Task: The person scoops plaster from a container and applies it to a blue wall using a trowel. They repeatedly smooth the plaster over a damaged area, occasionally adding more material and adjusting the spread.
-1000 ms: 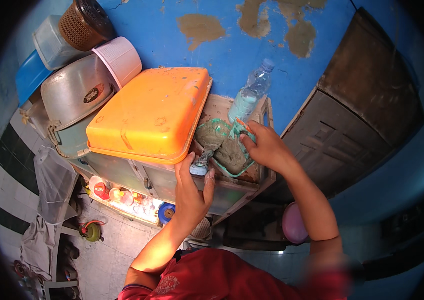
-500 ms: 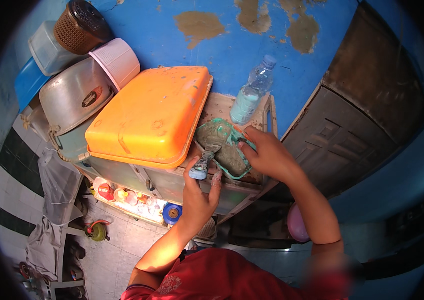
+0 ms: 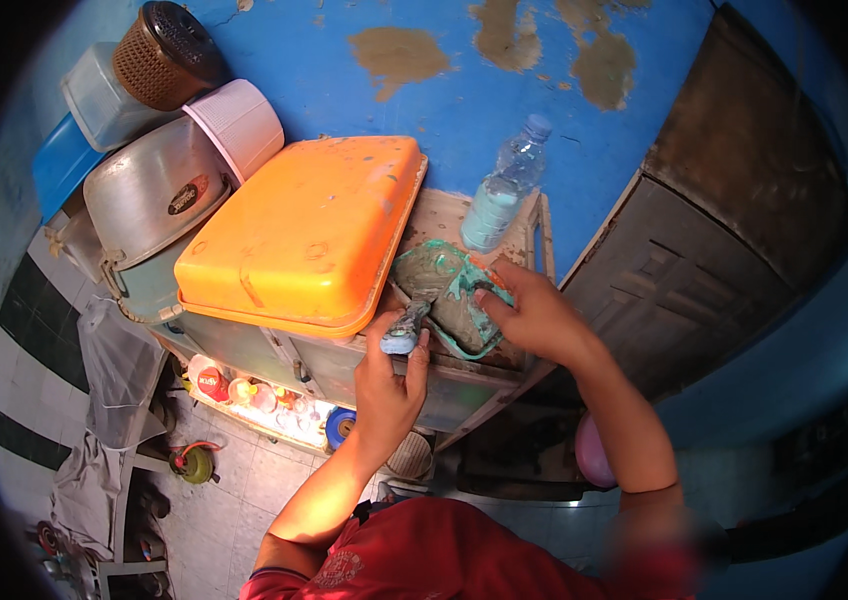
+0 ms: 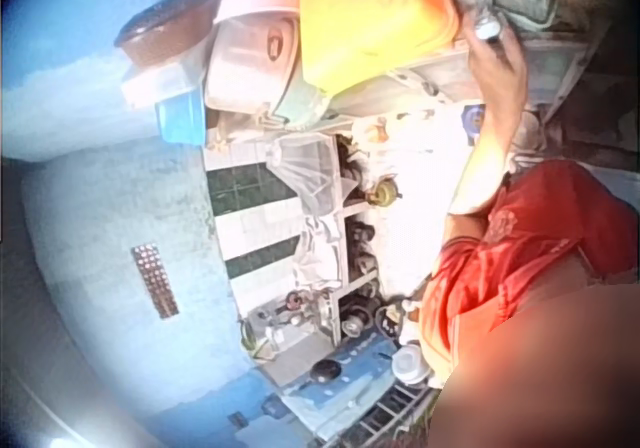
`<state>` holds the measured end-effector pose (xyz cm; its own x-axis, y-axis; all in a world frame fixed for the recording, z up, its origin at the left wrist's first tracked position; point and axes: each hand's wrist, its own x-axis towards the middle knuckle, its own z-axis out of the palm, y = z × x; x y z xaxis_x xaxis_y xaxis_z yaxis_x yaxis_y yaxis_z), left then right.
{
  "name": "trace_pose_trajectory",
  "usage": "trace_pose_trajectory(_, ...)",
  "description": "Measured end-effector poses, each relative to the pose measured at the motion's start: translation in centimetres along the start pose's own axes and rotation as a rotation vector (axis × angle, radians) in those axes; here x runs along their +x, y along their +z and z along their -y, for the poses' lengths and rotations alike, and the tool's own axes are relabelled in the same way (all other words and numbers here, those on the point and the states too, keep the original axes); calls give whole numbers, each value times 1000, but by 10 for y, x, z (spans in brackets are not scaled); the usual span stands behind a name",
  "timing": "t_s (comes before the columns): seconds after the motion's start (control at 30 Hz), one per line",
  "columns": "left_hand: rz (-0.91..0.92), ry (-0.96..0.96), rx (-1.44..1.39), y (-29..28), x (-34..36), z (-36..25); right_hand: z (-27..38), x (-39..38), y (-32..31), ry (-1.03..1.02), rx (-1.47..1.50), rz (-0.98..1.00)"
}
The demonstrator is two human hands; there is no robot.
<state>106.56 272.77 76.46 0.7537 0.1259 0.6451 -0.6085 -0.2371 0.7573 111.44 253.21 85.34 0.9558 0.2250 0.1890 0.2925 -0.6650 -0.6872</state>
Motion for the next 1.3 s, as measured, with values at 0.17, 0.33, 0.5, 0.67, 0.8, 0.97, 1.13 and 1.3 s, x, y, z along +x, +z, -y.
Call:
trace_pose_trajectory(0.17, 22, 12, 13, -2, 3, 3, -1, 3, 2, 13, 35, -40)
trace_pose_trajectory(0.33, 20, 25, 10, -2, 4, 1, 11, 0, -4, 111, -135, 22)
trace_pose_trajectory(0.5, 34, -10, -7, -4, 3, 1, 14, 0, -8, 93, -319, -38)
trace_pose_trajectory(0.67, 48, -71, 1, -6, -2, -5, -5, 15, -18, -67, -495, -163)
trace_pose_trajectory(0.8, 19, -44, -25, -12, -11, -2, 32, 44, -48, 81, -442, -421)
trace_pose_trajectory(0.97, -23, 99, 171, -30, -29, -6, 42, 120, -89, 85, -635, -635)
trace_pose_trajectory(1.13, -12, 91, 111, -47, -43, -28, 31, 162, -103, 84, -814, -481)
trace_pose_trajectory(1.3, 52, 224, 10, -51, -31, -47, 46, 155, -109, -51, -798, -583)
